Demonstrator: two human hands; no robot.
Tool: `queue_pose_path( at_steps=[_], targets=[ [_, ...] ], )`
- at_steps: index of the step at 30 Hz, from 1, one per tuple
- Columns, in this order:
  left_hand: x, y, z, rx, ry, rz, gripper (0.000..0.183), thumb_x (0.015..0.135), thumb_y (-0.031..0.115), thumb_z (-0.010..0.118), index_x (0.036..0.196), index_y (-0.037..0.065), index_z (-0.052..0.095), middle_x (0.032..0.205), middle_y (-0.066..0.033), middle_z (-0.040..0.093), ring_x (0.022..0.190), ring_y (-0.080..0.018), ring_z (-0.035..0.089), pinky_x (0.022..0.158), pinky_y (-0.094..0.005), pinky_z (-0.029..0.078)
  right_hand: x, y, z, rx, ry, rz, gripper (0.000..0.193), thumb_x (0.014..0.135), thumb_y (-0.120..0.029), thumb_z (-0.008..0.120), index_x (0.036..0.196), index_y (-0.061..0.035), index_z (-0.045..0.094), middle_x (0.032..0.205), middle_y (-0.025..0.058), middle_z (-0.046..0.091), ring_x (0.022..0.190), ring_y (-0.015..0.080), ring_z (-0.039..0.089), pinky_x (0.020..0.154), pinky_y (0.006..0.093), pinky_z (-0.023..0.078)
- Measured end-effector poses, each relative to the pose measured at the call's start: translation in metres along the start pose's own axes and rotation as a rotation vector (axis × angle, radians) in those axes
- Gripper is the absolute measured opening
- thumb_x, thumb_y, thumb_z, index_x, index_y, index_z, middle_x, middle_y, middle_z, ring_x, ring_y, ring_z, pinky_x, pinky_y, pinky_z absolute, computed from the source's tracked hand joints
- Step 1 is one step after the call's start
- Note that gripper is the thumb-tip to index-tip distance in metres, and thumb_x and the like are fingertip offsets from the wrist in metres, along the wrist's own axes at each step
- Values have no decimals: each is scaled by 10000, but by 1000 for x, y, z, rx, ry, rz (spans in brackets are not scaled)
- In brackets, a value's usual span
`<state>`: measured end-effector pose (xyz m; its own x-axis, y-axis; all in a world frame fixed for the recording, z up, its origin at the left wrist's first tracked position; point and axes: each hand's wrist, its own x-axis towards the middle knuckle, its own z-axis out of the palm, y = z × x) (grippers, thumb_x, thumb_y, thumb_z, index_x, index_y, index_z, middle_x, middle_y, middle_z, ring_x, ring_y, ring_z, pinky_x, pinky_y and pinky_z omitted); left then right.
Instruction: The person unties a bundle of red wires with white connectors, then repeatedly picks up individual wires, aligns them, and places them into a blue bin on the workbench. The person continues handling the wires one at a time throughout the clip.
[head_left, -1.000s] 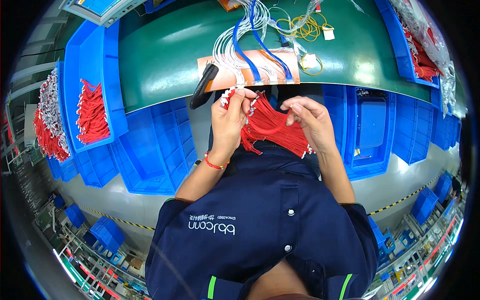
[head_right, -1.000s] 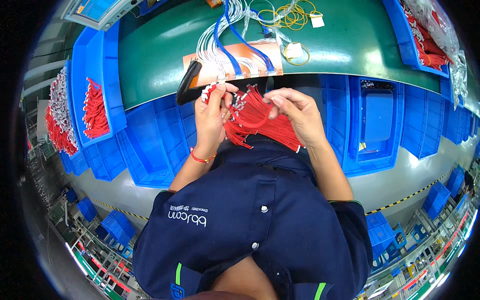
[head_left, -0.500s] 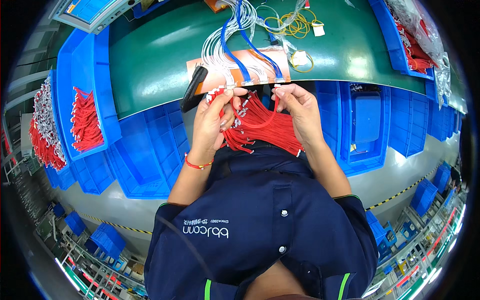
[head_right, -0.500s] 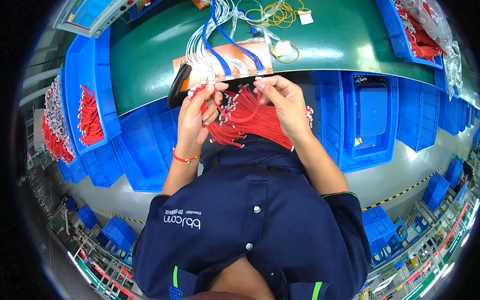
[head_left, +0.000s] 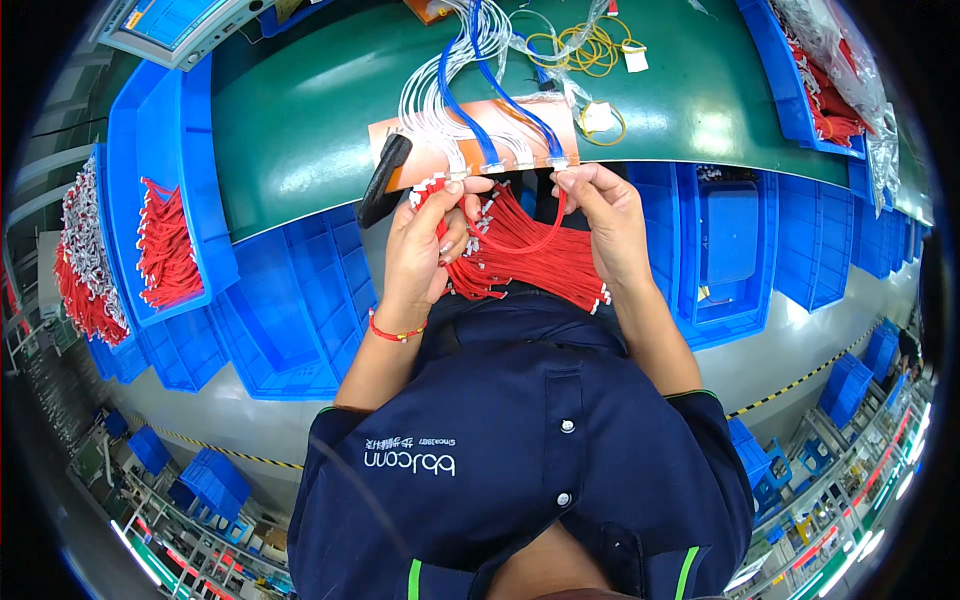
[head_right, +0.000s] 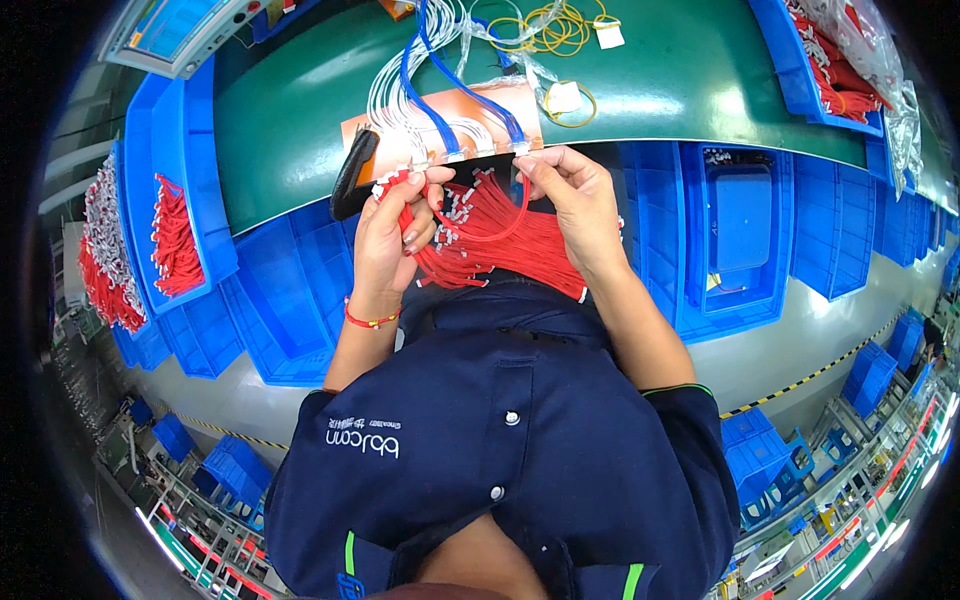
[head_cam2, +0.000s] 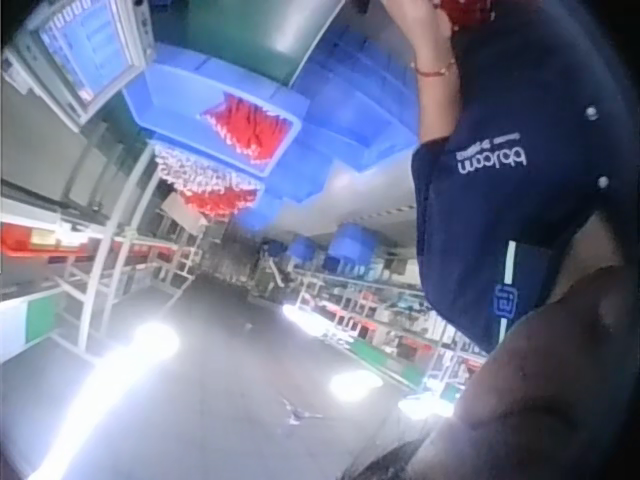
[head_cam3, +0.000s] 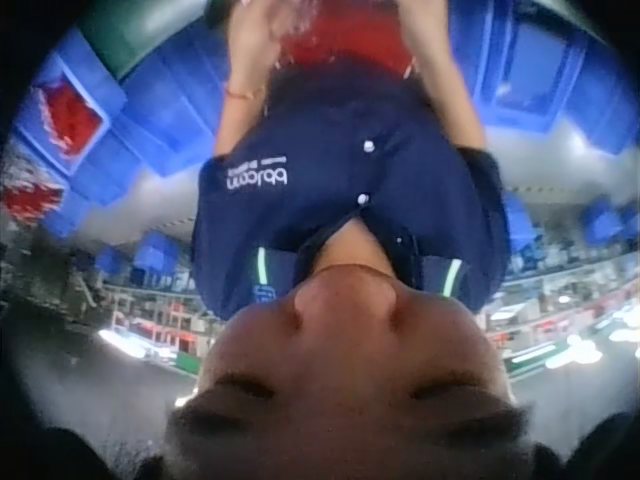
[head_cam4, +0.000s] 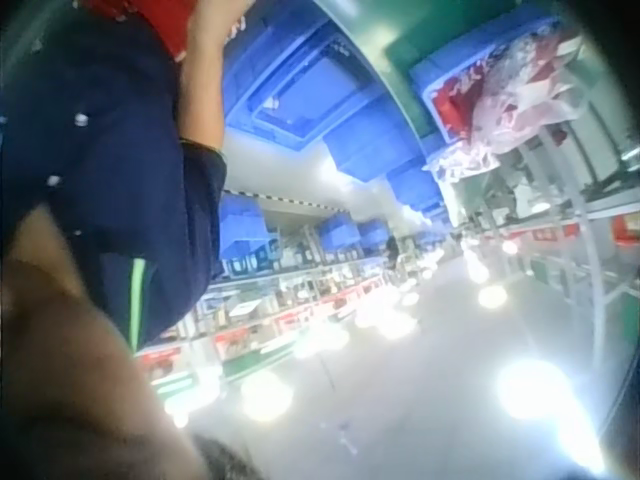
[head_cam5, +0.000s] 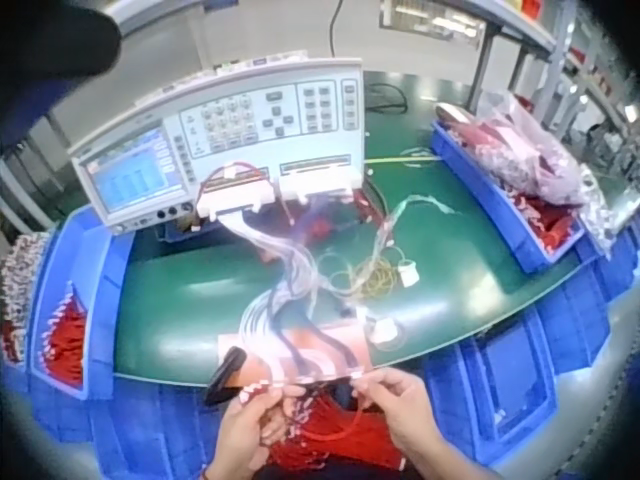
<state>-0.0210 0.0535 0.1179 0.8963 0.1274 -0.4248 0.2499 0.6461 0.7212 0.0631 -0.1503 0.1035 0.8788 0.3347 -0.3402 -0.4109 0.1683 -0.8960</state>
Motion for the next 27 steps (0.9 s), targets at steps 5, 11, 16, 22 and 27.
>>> queue_pose_path(
  at_steps=[5, 11, 16, 22, 27],
  targets=[
    [0, -1, 0, -14, 0, 0, 315, 1036, 156, 494, 1146, -97, 646, 850, -47, 604, 471, -10, 342, 404, -188, 261, 3, -2, -2, -15, -28, 16, 151, 934, -128, 685, 968, 12, 728, 879, 59, 708, 760, 82, 585, 752, 241, 454],
    [0, -2, -1, -20, 7, 3, 317, 1039, 154, 489, 1146, -101, 644, 852, -51, 603, 469, -11, 342, 402, -187, 262, 5, -6, -4, -31, -62, 51, 153, 928, -124, 687, 972, 13, 739, 883, 62, 715, 776, 86, 591, 757, 242, 455],
    [0, -4, 0, -17, 9, 9, 318, 1036, 149, 483, 1145, -105, 642, 846, -57, 599, 465, -13, 340, 401, -187, 262, 6, -1, -6, 73, -49, 93, 147, 924, -140, 702, 974, -8, 743, 881, 51, 723, 776, 81, 599, 736, 236, 459],
    [0, -4, 2, -27, 30, 17, 327, 1034, 161, 481, 1141, -102, 643, 821, -51, 590, 467, -18, 341, 408, -193, 270, 2, 10, 7, 303, 32, 105, 156, 922, -140, 698, 981, -1, 738, 916, 55, 727, 774, 91, 606, 758, 247, 454],
    [-3, 1, 2, -12, 7, -22, 341, 1059, 213, 480, 1133, -71, 654, 806, -18, 604, 488, -6, 347, 439, -189, 284, 2, 8, 6, 327, 39, 149, 165, 933, -142, 684, 998, 2, 728, 931, 60, 728, 806, 97, 629, 779, 243, 455]
  ],
)
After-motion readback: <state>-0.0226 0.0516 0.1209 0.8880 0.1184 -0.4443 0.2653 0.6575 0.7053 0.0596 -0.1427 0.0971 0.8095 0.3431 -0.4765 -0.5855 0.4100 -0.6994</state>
